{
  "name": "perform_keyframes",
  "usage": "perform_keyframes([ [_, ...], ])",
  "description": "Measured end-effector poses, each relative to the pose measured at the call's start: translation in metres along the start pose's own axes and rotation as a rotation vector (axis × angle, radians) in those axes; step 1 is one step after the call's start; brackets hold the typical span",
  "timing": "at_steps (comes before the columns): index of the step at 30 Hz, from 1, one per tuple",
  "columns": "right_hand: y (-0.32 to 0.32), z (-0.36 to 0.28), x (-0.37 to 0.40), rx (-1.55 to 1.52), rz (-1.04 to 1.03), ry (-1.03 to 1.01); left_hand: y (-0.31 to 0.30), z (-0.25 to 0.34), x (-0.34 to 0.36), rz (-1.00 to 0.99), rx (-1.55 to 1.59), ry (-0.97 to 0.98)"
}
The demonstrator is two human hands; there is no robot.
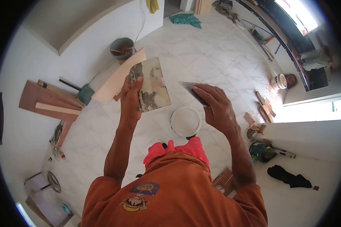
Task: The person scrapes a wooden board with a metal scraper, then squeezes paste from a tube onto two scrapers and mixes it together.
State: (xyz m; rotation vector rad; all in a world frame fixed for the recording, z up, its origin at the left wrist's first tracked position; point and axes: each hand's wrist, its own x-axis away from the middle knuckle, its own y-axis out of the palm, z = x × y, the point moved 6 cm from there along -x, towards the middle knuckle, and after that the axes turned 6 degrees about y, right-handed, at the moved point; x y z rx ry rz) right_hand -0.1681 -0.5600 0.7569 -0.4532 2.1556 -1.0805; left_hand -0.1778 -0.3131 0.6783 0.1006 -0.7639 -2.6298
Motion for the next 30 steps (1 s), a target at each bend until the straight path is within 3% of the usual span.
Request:
perform_keyframes([
  [2,-0.019,-0.004,-0.017,0.061,0.01,-0.043,0.014,-0.003,-0.019,-0.028,-0.126,0.106],
  [6,-0.023,0.032,-0.033,-0.169,0.035,0.304,0.044,-0.006,-0.054,0.04,-0.486,0.472],
  [8,-0.012,0.066,-0.034,-0.321,-0.021,0.526,0.062,-0.008,-0.068,0.091,-0.536,0.557],
  [9,0.003,0.086,-0.033,-0.349,0.1,0.49,0.071,-0.009,-0.075,0.128,-0.564,0.602],
  [12,0.03,0.113,-0.065,-0.553,0.21,0.521,0.101,-0.007,-0.106,0.147,-0.63,0.783],
  [19,0.068,0.153,-0.16,-0.83,0.142,0.62,0.111,-0.008,-0.172,0.132,-0.943,1.284],
  [22,0.088,0.155,-0.207,-0.862,0.141,0.621,0.106,-0.002,-0.209,-0.209,-1.056,1.003],
  [25,0.114,0.156,-0.25,-0.812,0.19,0.637,0.088,0.005,-0.25,-0.132,-0.967,1.154],
  [28,0.152,0.163,-0.285,-0.723,0.192,0.737,0.049,0.002,-0.294,-0.207,-1.037,1.022],
  [30,0.187,0.172,-0.302,-1.079,0.281,0.813,0.025,0.001,-0.326,-0.228,-0.98,0.928],
])
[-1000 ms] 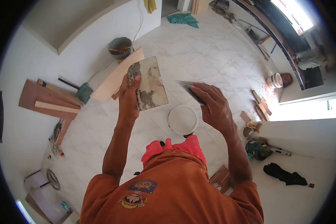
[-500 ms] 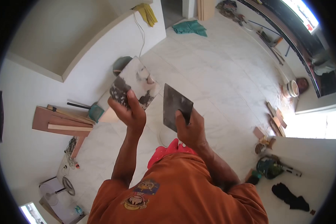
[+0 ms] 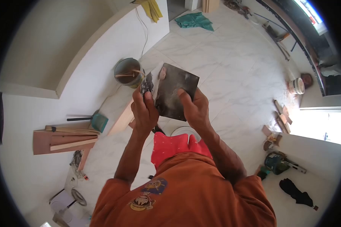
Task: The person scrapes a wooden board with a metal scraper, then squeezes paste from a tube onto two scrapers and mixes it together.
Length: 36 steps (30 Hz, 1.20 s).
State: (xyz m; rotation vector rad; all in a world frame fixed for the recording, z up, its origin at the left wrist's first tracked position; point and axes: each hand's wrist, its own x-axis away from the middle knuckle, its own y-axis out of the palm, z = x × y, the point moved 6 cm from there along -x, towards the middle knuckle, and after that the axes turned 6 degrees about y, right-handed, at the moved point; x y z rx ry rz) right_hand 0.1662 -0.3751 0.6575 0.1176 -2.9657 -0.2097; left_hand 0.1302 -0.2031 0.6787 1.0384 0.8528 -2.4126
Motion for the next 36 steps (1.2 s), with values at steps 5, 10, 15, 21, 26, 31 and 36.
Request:
perform_keyframes([
  [5,0.05,-0.018,-0.029,-0.187,-0.056,0.072,-0.041,-0.08,-0.01,-0.035,0.195,-0.677],
  [10,0.109,-0.09,-0.039,0.781,-0.233,-0.107,-0.059,-0.148,-0.036,0.211,0.65,-0.853],
  [15,0.139,-0.075,-0.057,1.02,-0.355,-0.965,-0.042,-0.164,-0.044,0.297,1.082,-1.105],
  [21,0.077,-0.011,-0.133,1.175,-0.431,-0.95,-0.024,-0.181,-0.06,0.397,1.099,-1.108],
  [26,0.058,-0.049,-0.201,0.933,-0.477,-0.818,0.012,-0.211,-0.07,0.515,0.672,-0.896],
  [31,0.055,-0.04,-0.243,1.086,-0.558,-1.035,0.077,-0.222,-0.077,0.684,0.57,-0.796],
  [36,0.052,-0.025,-0.269,1.251,-0.667,-1.063,0.105,-0.235,-0.078,0.685,0.37,-0.77],
])
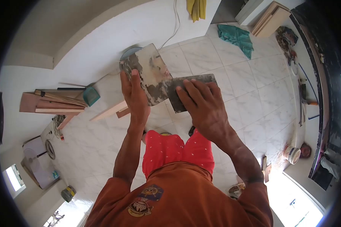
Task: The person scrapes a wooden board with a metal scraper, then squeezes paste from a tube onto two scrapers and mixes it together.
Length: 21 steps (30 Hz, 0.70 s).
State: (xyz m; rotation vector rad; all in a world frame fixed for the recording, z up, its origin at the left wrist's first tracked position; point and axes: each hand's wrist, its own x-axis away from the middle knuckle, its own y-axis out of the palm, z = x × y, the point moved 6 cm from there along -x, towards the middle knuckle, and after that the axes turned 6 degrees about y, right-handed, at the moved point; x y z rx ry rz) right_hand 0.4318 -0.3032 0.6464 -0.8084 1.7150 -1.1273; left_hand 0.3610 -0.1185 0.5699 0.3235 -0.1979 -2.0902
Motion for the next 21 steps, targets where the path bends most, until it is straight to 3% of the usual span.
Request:
perform_keyframes([
  [5,0.002,0.015,-0.019,0.024,0.033,0.032,0.005,-0.03,-0.011,0.063,-0.059,0.097],
  [8,0.041,0.017,-0.015,0.011,-0.082,0.015,-0.001,-0.054,-0.01,0.018,-0.122,0.001],
  [10,0.06,0.015,-0.017,0.064,0.011,-0.031,-0.019,-0.079,-0.008,0.013,-0.112,-0.042],
  [15,0.154,0.007,-0.004,0.071,-0.033,-0.043,-0.057,-0.147,-0.016,0.025,-0.082,0.029],
  [18,0.194,0.005,0.003,0.123,0.1,-0.024,-0.083,-0.185,-0.011,0.048,-0.105,0.081],
  [21,0.251,-0.007,0.02,0.137,0.003,-0.038,-0.102,-0.225,-0.007,0.075,-0.094,0.147],
])
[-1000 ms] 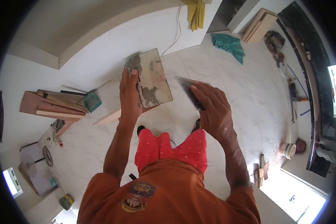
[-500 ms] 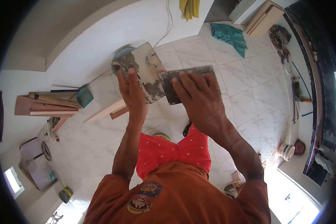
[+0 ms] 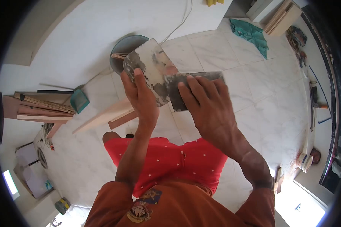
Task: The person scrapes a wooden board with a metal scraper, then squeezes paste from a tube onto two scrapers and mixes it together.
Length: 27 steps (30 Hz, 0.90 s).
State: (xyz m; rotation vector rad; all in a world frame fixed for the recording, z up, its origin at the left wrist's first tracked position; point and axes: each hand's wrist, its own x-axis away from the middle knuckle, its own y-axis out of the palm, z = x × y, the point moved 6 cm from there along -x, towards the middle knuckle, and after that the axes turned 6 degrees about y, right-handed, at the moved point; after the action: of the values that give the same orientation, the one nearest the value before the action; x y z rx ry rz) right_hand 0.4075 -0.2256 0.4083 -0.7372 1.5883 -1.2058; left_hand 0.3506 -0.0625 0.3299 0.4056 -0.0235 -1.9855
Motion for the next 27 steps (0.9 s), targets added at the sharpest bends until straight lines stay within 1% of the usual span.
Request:
perform_keyframes([
  [3,0.022,-0.013,0.005,0.037,0.128,0.031,-0.022,-0.028,0.015,0.047,0.023,0.044],
  [5,0.047,-0.027,0.019,0.036,0.092,0.012,-0.031,-0.032,0.018,0.067,0.009,0.112],
  [6,0.054,-0.034,0.021,0.04,0.085,-0.003,-0.036,-0.035,0.018,0.071,0.04,0.111],
  [8,0.052,-0.047,0.026,0.073,0.134,-0.012,-0.055,-0.044,0.025,0.084,0.099,0.092],
  [11,0.043,-0.066,0.033,0.091,0.168,-0.004,-0.07,-0.029,0.039,0.092,0.111,0.067],
  [14,0.034,-0.089,0.047,0.079,0.185,-0.066,-0.09,-0.018,0.05,0.105,0.072,0.147],
  [15,0.03,-0.093,0.05,0.098,0.234,-0.047,-0.097,-0.016,0.058,0.108,0.069,0.132],
  [17,0.036,-0.106,0.064,0.056,0.182,-0.052,-0.102,-0.005,0.069,0.102,0.069,0.103],
  [18,0.035,-0.11,0.066,0.047,0.177,-0.065,-0.104,-0.002,0.073,0.112,0.075,0.124],
  [19,0.03,-0.117,0.073,0.085,0.207,-0.124,-0.109,-0.002,0.077,0.129,0.081,0.149],
  [22,0.008,-0.123,0.08,0.112,0.296,-0.1,-0.117,0.012,0.092,0.153,0.108,0.215],
  [23,0.008,-0.125,0.082,0.139,0.26,-0.084,-0.116,0.019,0.096,0.148,0.124,0.241],
  [26,0.006,-0.135,0.099,0.115,0.266,-0.181,-0.118,0.024,0.102,0.188,0.145,0.26],
  [27,-0.005,-0.136,0.101,0.097,0.295,-0.166,-0.118,0.027,0.105,0.181,0.169,0.26],
])
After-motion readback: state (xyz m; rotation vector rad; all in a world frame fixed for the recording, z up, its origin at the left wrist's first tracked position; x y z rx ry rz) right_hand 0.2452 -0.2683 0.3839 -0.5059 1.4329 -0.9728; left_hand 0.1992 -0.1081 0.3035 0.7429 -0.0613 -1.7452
